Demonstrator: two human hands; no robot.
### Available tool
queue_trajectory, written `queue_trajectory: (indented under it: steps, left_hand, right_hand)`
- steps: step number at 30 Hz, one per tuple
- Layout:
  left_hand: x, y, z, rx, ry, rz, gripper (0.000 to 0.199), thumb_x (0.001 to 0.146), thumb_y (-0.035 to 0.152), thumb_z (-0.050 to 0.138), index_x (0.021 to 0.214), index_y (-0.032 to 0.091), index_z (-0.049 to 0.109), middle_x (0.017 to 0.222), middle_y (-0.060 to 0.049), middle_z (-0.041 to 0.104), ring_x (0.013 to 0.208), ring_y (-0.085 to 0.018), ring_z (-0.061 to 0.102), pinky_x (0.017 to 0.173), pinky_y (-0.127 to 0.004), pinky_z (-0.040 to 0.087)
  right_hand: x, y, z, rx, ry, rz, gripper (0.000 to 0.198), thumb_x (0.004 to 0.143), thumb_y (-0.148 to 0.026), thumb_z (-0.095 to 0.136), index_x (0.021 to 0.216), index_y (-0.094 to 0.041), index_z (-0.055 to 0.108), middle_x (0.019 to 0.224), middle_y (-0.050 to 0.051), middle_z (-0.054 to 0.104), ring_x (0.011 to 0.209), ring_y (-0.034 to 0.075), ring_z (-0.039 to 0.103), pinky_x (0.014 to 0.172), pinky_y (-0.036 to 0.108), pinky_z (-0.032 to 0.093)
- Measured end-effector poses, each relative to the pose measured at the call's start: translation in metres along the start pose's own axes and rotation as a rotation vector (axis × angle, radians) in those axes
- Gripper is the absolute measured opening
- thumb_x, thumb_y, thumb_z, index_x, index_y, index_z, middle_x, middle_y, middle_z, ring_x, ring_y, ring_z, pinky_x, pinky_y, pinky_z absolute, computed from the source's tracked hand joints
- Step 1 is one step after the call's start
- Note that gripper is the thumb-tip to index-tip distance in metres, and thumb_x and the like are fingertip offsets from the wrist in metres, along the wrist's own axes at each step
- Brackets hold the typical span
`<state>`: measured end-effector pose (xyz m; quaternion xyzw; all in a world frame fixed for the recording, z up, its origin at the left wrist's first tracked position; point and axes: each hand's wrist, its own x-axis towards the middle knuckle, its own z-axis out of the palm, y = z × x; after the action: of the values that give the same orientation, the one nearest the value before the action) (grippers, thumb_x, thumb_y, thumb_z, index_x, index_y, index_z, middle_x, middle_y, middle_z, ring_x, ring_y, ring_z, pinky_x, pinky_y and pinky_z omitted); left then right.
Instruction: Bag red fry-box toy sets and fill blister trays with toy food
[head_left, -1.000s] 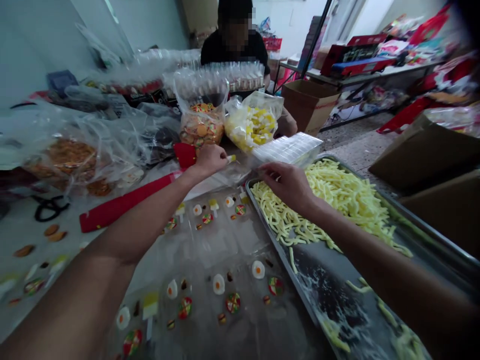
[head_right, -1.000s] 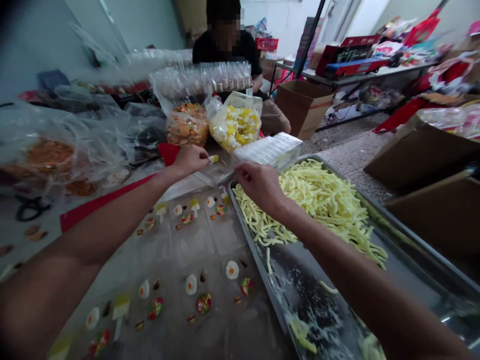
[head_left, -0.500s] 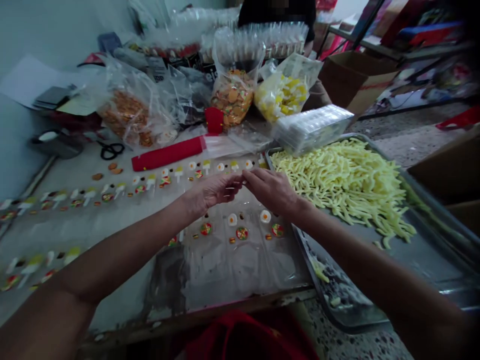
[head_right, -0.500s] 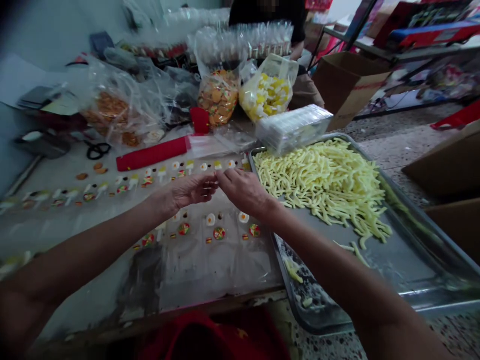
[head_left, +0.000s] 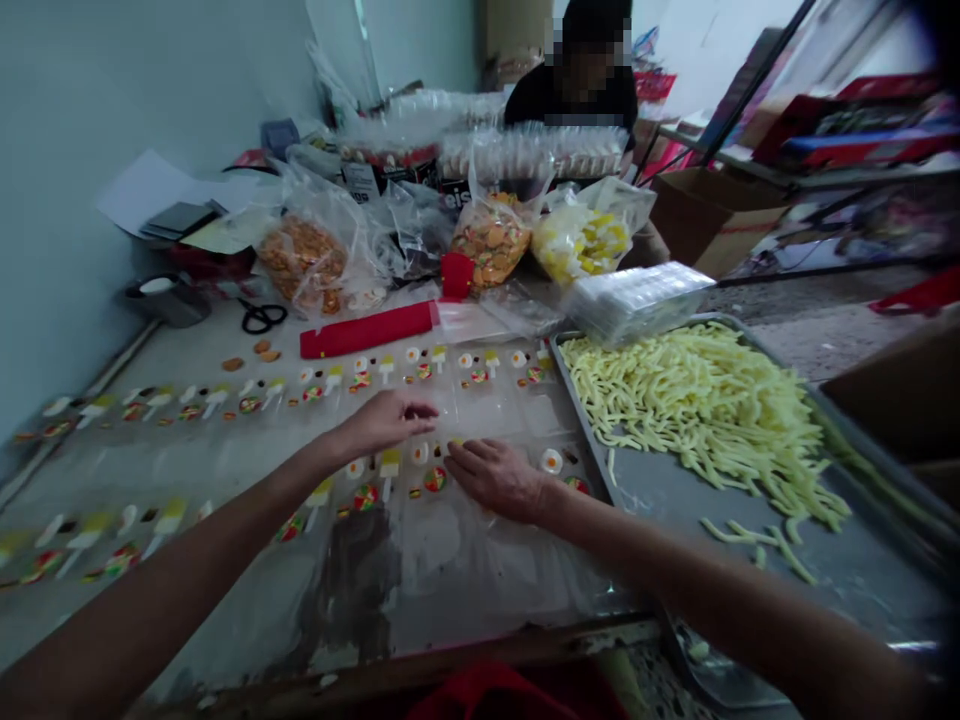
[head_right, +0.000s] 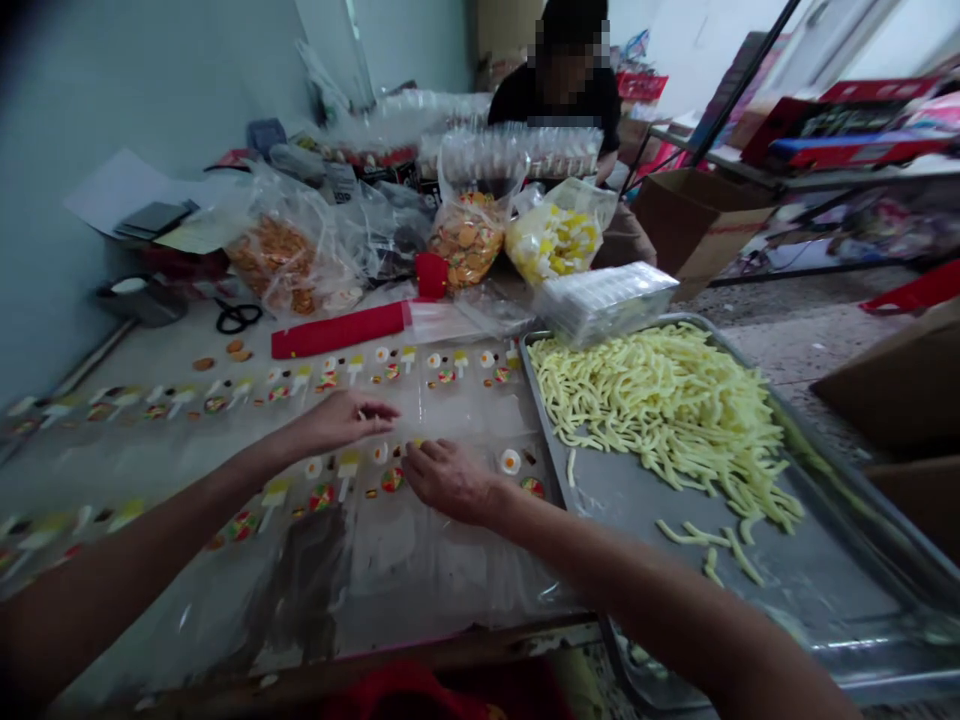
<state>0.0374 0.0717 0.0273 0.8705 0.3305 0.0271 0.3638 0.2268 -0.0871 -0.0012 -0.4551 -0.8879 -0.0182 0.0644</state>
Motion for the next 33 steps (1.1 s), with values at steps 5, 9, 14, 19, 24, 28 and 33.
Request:
queue_trajectory:
  steps: [5,9,14,19,24,28,33]
  left_hand:
    - [0.0,-0.003,0.015,0.275,-0.043,0.195,0.029,0.092,0.031,0.056,0.111,0.018,0.074,0.108,-0.01,0.072,0.102,-0.024,0.064,0.09,-0.034,0.046]
    - [-0.001,-0.01,0.02,0.31,-0.081,0.224,0.026,0.093,0.03,0.056,0.11,0.022,0.074,0.104,-0.008,0.071,0.1,-0.023,0.065,0.088,-0.033,0.049]
    - [0.005,-0.017,0.006,0.315,0.018,0.191,0.025,0.091,0.031,0.058,0.109,0.024,0.074,0.111,-0.009,0.072,0.103,-0.024,0.067,0.088,-0.035,0.051]
    - [0.022,-0.023,-0.015,0.27,0.082,0.196,0.027,0.092,0.04,0.058,0.11,0.029,0.075,0.117,-0.007,0.072,0.104,-0.025,0.069,0.085,-0.036,0.055]
    - [0.033,-0.024,-0.019,0.238,0.083,0.251,0.031,0.092,0.042,0.057,0.113,0.028,0.074,0.115,-0.008,0.072,0.099,-0.024,0.069,0.086,-0.037,0.054]
    - [0.031,-0.021,-0.022,0.199,0.071,0.214,0.037,0.091,0.047,0.057,0.118,0.027,0.073,0.111,-0.009,0.072,0.09,-0.023,0.069,0.081,-0.036,0.054]
    - [0.02,-0.02,-0.021,0.162,0.052,0.2,0.037,0.089,0.049,0.059,0.115,0.027,0.074,0.112,-0.008,0.073,0.085,-0.021,0.067,0.078,-0.033,0.053]
  right_hand:
    - [-0.001,-0.011,-0.013,-0.01,-0.005,0.067,0.029,0.09,-0.016,0.054,0.114,-0.028,0.066,0.13,0.004,0.064,0.125,0.025,0.054,0.096,0.039,0.05]
    - [0.002,0.006,-0.04,0.197,0.069,0.136,0.041,0.085,-0.013,0.056,0.118,-0.036,0.064,0.129,-0.005,0.066,0.121,0.017,0.058,0.1,0.031,0.049]
    - [0.0,0.148,-0.104,0.202,0.45,0.699,0.028,0.089,-0.025,0.059,0.114,-0.023,0.073,0.1,0.004,0.076,0.089,0.022,0.07,0.081,0.033,0.054]
    - [0.01,0.3,-0.127,-0.14,0.345,1.057,0.021,0.088,-0.025,0.06,0.096,-0.018,0.078,0.097,0.009,0.076,0.095,0.025,0.067,0.083,0.033,0.047]
    - [0.034,0.343,-0.1,-0.055,0.066,1.158,0.028,0.079,-0.03,0.075,0.098,-0.01,0.075,0.1,0.011,0.073,0.095,0.022,0.065,0.081,0.029,0.045]
    - [0.028,0.337,-0.099,-0.096,0.247,1.194,0.034,0.093,-0.031,0.054,0.106,-0.003,0.069,0.109,0.013,0.07,0.101,0.019,0.062,0.084,0.029,0.042]
    - [-0.009,0.251,-0.131,-0.148,0.503,1.039,0.025,0.086,-0.028,0.066,0.103,-0.012,0.076,0.092,0.011,0.073,0.088,0.023,0.065,0.08,0.037,0.044]
